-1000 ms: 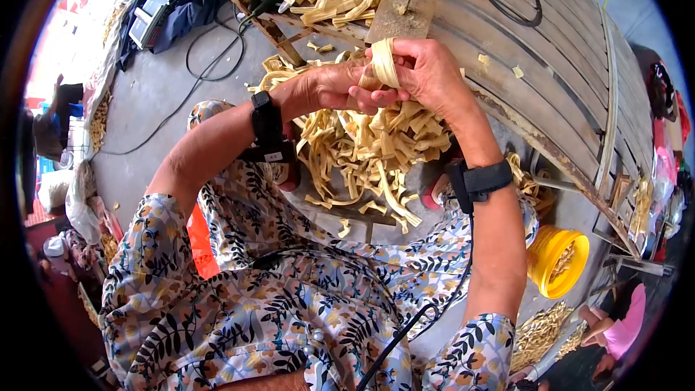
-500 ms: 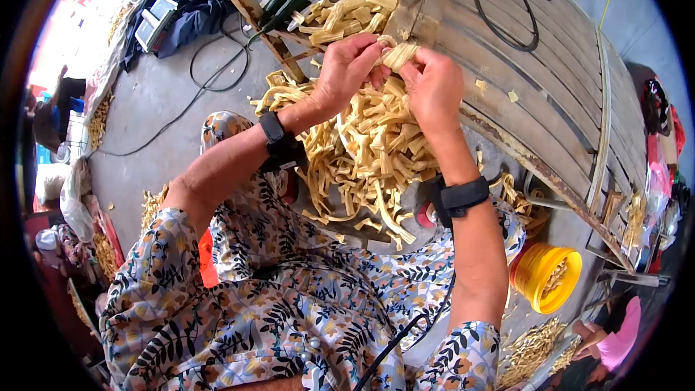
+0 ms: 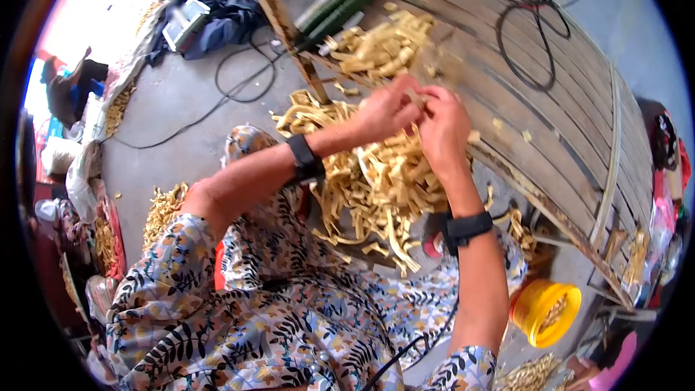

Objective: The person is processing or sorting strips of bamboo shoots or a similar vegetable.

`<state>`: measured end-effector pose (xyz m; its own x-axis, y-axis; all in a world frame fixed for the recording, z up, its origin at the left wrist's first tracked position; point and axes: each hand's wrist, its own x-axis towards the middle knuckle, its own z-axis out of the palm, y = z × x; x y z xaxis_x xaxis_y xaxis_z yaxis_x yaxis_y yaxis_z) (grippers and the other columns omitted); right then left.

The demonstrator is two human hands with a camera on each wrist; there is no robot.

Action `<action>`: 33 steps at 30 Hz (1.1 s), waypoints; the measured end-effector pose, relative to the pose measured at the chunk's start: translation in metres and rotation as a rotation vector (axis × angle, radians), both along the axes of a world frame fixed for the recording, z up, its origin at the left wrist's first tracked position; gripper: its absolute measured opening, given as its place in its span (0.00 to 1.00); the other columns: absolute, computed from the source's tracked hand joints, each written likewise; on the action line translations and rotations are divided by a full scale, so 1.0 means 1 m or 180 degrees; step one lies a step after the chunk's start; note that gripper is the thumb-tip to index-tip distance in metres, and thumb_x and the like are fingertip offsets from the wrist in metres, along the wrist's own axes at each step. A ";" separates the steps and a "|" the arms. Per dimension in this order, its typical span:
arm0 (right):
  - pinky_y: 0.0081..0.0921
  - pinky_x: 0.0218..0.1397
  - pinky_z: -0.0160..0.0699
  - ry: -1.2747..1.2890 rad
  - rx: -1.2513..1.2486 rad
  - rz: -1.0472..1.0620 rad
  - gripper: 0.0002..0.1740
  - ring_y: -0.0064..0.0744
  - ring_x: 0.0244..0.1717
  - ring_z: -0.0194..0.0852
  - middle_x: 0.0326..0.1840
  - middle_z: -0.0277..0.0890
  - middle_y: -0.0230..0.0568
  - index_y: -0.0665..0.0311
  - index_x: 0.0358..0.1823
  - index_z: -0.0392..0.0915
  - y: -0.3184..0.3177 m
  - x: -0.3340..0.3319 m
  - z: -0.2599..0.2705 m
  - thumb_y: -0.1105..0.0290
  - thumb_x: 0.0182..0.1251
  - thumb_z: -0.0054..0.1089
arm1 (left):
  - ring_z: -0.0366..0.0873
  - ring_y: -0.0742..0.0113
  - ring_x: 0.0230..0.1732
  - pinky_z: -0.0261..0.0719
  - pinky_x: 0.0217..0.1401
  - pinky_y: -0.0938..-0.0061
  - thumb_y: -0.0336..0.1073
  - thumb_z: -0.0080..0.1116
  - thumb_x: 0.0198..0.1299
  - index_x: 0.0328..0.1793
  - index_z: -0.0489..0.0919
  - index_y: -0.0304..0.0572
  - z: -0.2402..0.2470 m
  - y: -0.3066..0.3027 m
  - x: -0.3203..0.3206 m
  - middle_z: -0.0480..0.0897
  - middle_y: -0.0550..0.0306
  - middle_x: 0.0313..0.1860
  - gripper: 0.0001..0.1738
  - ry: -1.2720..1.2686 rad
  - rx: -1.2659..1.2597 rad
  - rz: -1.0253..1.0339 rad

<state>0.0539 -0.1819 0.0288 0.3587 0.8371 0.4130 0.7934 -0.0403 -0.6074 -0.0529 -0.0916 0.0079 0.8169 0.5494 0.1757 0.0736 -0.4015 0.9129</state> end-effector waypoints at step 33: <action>0.11 0.21 0.46 0.2789 0.0789 -0.0565 0.07 0.08 0.20 0.50 0.20 0.63 0.20 0.68 0.32 0.78 -0.004 0.052 0.019 0.72 0.55 0.61 | 0.66 0.75 0.21 0.66 0.25 0.77 0.31 0.48 0.57 0.32 0.76 0.35 0.027 0.007 -0.005 0.71 0.60 0.17 0.08 -0.0521 -0.0525 -0.0725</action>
